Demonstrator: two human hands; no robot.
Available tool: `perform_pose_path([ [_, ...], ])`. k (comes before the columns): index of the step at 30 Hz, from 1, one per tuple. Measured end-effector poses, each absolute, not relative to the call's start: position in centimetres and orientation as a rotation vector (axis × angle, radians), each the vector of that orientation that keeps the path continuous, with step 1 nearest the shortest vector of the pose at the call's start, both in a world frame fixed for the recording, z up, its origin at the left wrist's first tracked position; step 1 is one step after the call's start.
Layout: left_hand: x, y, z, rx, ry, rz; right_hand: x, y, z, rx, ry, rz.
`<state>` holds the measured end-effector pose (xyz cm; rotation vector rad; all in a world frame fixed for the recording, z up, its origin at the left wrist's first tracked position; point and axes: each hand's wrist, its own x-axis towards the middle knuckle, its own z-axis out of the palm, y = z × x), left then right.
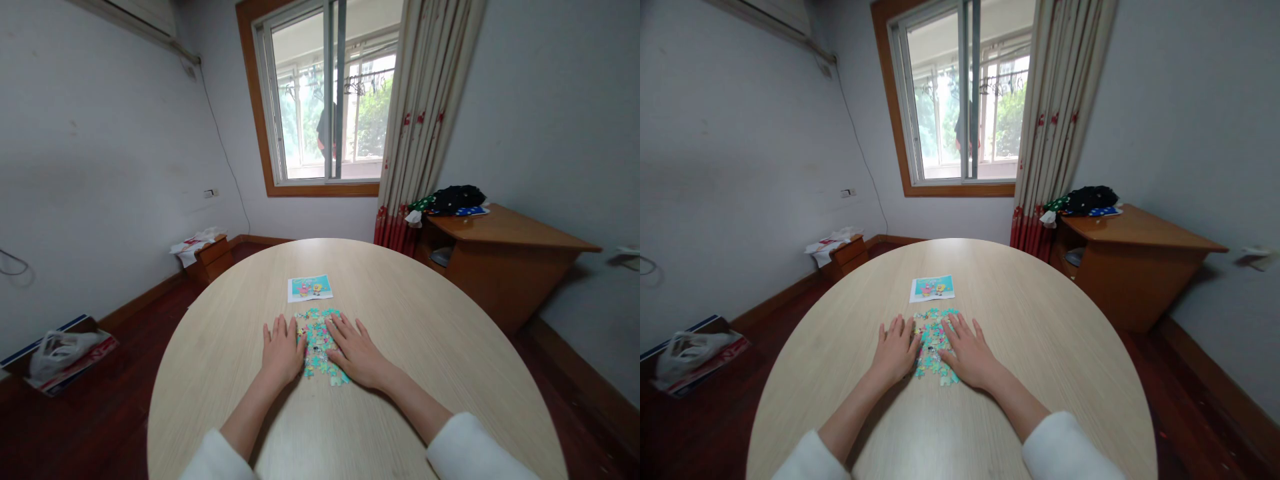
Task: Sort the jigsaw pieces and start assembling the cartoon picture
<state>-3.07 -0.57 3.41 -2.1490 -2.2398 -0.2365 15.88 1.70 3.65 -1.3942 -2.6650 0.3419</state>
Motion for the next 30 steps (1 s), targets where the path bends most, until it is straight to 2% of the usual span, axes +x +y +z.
perform_pose_path([
  [3,-4.9,-0.1,4.4,-2.068,-2.278,-0.36,15.8,1.6,3.6,-1.377,-2.731,0.402],
  [7,-8.9,0.7,5.5,-1.887,-2.351,-0.876,15.9,1.6,3.7,-1.387,-2.744,0.418],
  [12,-10.4,0.7,5.4,-2.178,-2.34,-1.223,16.0,1.7,3.9,-1.402,-2.743,0.423],
  [17,-9.0,0.3,5.1,-2.419,-2.332,-1.068,16.0,1.7,3.8,-1.385,-2.745,0.412],
  [24,-11.0,1.1,4.7,-2.091,-2.48,-0.739,16.1,1.6,3.9,-1.399,-2.762,0.407],
  [30,-10.3,0.7,5.4,-2.043,-2.491,-0.559,16.2,1.8,3.5,-1.376,-2.749,0.399],
])
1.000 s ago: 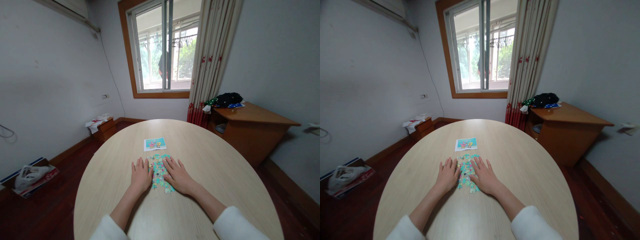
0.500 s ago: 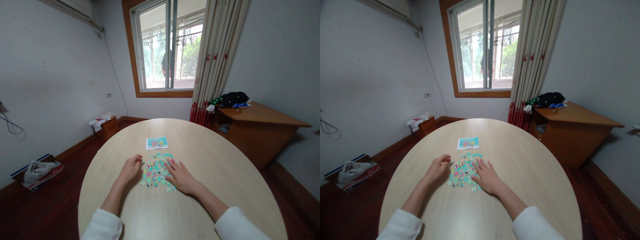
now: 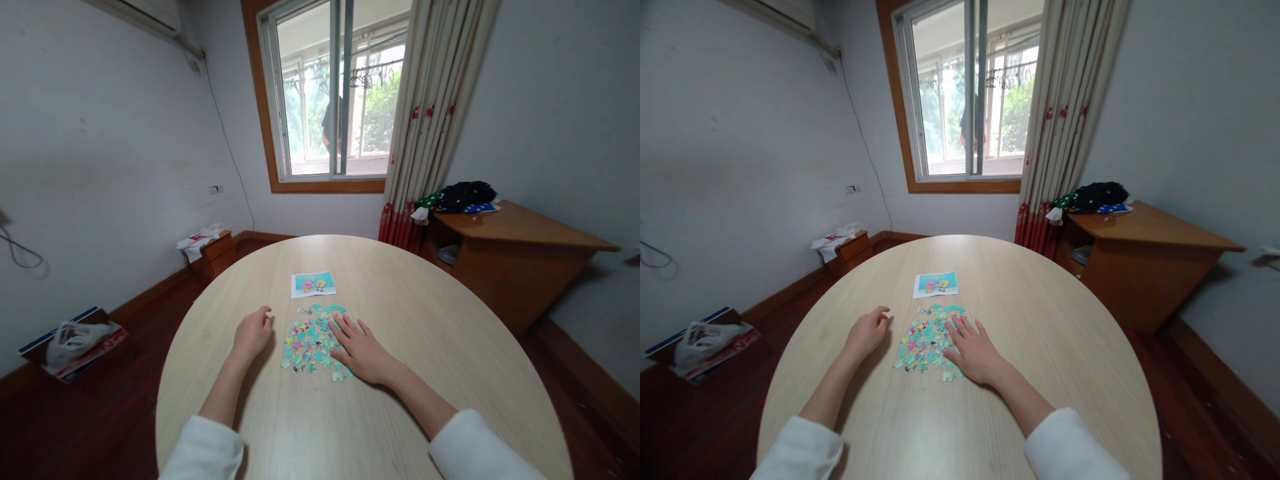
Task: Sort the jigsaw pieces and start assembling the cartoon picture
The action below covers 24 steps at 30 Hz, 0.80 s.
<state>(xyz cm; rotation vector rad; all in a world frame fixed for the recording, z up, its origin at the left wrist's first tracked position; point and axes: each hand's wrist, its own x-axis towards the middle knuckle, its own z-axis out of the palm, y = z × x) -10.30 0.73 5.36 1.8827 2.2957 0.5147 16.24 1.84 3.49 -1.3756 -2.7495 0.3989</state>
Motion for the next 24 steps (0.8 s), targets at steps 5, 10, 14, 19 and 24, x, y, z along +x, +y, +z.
perform_pose_path([
  [5,-10.4,0.4,6.0,1.825,2.389,0.379,16.3,1.9,3.3,-1.36,-2.744,0.414],
  [10,-10.0,0.5,6.0,1.887,2.4,0.507,16.3,1.9,3.7,-1.374,-2.754,0.433],
  [14,-7.1,0.9,5.4,2.153,2.11,0.608,16.3,1.8,3.7,-1.383,-2.757,0.433],
  [19,-4.9,1.4,4.8,2.25,1.962,0.438,16.3,1.9,3.7,-1.377,-2.75,0.417],
  [24,-7.1,1.0,5.5,2.059,2.314,0.275,16.3,1.9,3.7,-1.375,-2.764,0.435],
])
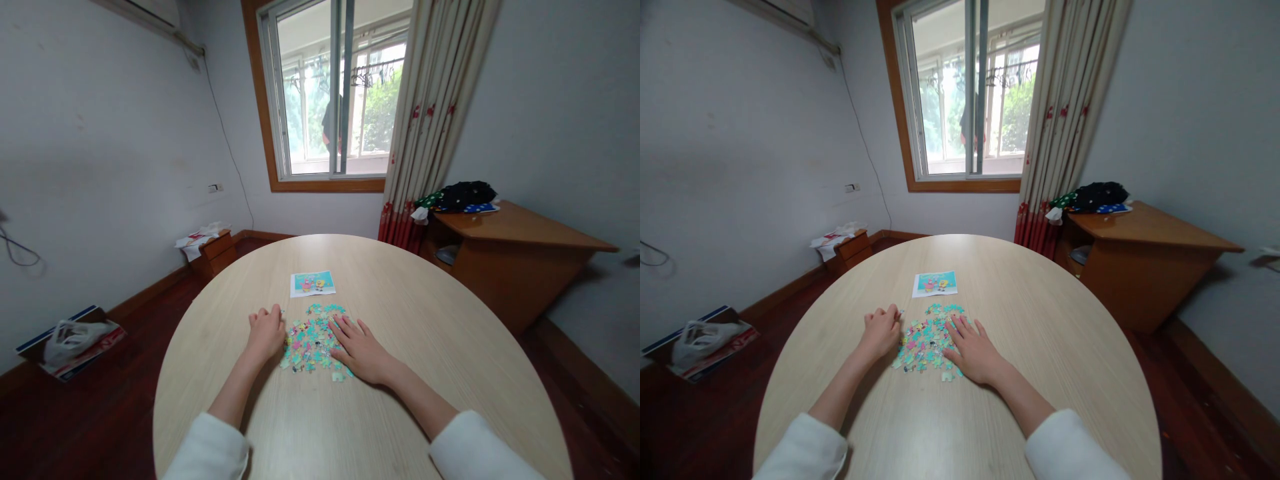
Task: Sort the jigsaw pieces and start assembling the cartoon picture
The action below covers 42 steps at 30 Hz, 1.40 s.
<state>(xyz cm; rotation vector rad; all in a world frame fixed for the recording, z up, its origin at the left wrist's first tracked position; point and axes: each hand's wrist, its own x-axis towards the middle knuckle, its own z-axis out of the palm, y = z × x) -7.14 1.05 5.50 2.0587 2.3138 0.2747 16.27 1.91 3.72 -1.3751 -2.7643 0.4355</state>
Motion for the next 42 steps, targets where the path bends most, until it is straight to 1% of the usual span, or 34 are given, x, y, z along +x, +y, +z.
perform_pose_path([
  [3,-8.7,0.6,6.1,1.94,2.507,0.203,16.3,1.9,3.8,-1.363,-2.77,0.446],
  [6,-8.7,0.6,6.2,1.915,2.519,0.323,16.4,1.9,3.8,-1.354,-2.763,0.447],
  [9,-6.8,1.0,5.6,2.094,2.202,0.562,16.3,2.0,3.6,-1.356,-2.754,0.443],
  [12,-4.5,1.5,4.9,2.256,1.889,0.515,16.3,2.0,3.4,-1.354,-2.754,0.416],
  [15,-3.4,1.7,4.7,2.309,1.828,0.407,16.3,2.1,3.3,-1.362,-2.756,0.394],
  [18,-3.9,1.6,5.1,2.299,1.967,0.343,16.3,2.1,3.3,-1.365,-2.763,0.405],
  [22,-6.1,1.0,5.9,2.167,2.326,0.261,16.3,2.1,3.5,-1.36,-2.765,0.432],
  [24,-7.1,0.8,6.1,2.086,2.462,0.252,16.3,2.1,3.6,-1.357,-2.764,0.441],
  [26,-7.2,0.8,6.2,2.049,2.501,0.308,16.3,2.1,3.6,-1.362,-2.764,0.444],
  [28,-6.5,1.0,6.0,2.112,2.382,0.423,16.3,2.0,3.7,-1.37,-2.764,0.442],
  [30,-5.1,1.3,5.6,2.261,2.12,0.521,16.2,2.0,3.7,-1.374,-2.764,0.438],
  [32,-3.6,1.6,5.3,2.383,1.904,0.532,16.2,2.0,3.6,-1.367,-2.762,0.436],
  [34,-2.5,1.8,5.1,2.436,1.803,0.482,16.2,2.0,3.5,-1.362,-2.76,0.436],
  [39,-1.8,2.1,5.0,2.465,1.8,0.319,16.3,2.1,3.2,-1.362,-2.757,0.416],
  [42,-2.6,2.0,5.1,2.434,1.911,0.32,16.4,2.1,3.3,-1.35,-2.758,0.413],
])
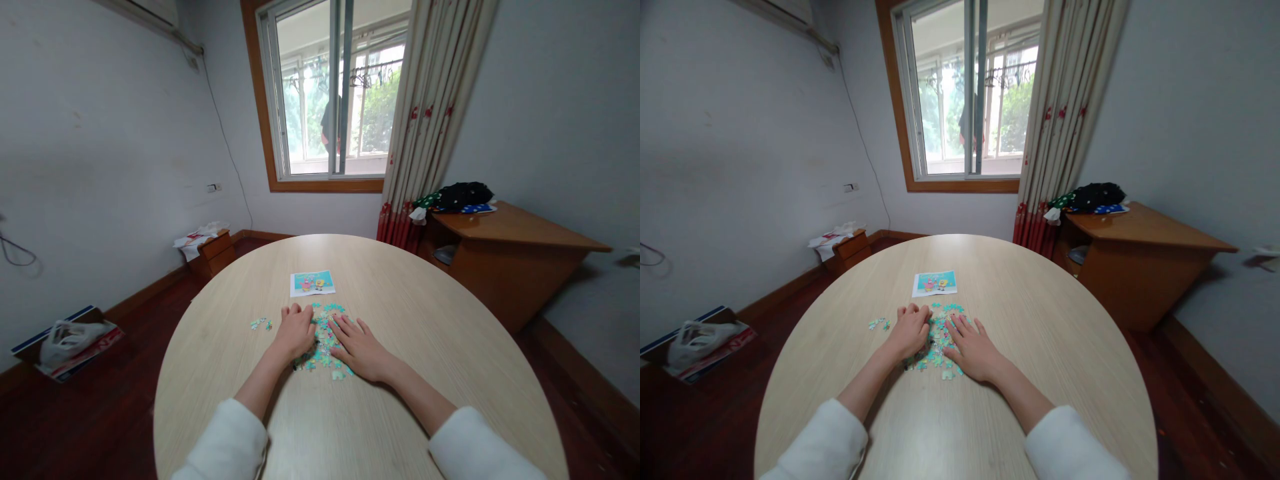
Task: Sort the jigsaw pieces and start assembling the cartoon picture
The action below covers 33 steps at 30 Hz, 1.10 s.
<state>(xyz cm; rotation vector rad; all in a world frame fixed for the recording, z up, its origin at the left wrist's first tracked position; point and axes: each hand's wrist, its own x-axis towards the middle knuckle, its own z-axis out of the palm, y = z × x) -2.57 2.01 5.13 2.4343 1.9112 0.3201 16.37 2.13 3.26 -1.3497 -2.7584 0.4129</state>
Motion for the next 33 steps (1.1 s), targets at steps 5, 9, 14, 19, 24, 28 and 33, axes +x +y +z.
perform_pose_path([
  [5,-5.8,1.4,5.5,2.214,2.187,0.406,16.4,2.0,3.6,-1.354,-2.773,0.436],
  [9,-8.7,0.5,5.5,2.045,2.315,0.448,16.4,2.1,3.5,-1.348,-2.779,0.434],
  [14,-10.0,-1.0,4.9,2.021,2.246,0.582,16.6,2.4,3.0,-1.326,-2.766,0.452],
  [19,-8.8,-2.0,5.0,2.157,2.003,0.764,16.7,2.5,3.0,-1.314,-2.734,0.493],
  [24,-7.8,-2.7,5.3,2.2,1.847,0.767,16.7,2.5,3.0,-1.317,-2.736,0.505],
  [28,-7.6,-2.9,5.2,2.233,1.778,0.735,16.7,2.5,2.9,-1.309,-2.721,0.5],
  [33,-7.7,-2.4,4.7,2.257,1.841,0.579,16.7,2.5,2.9,-1.308,-2.722,0.49],
])
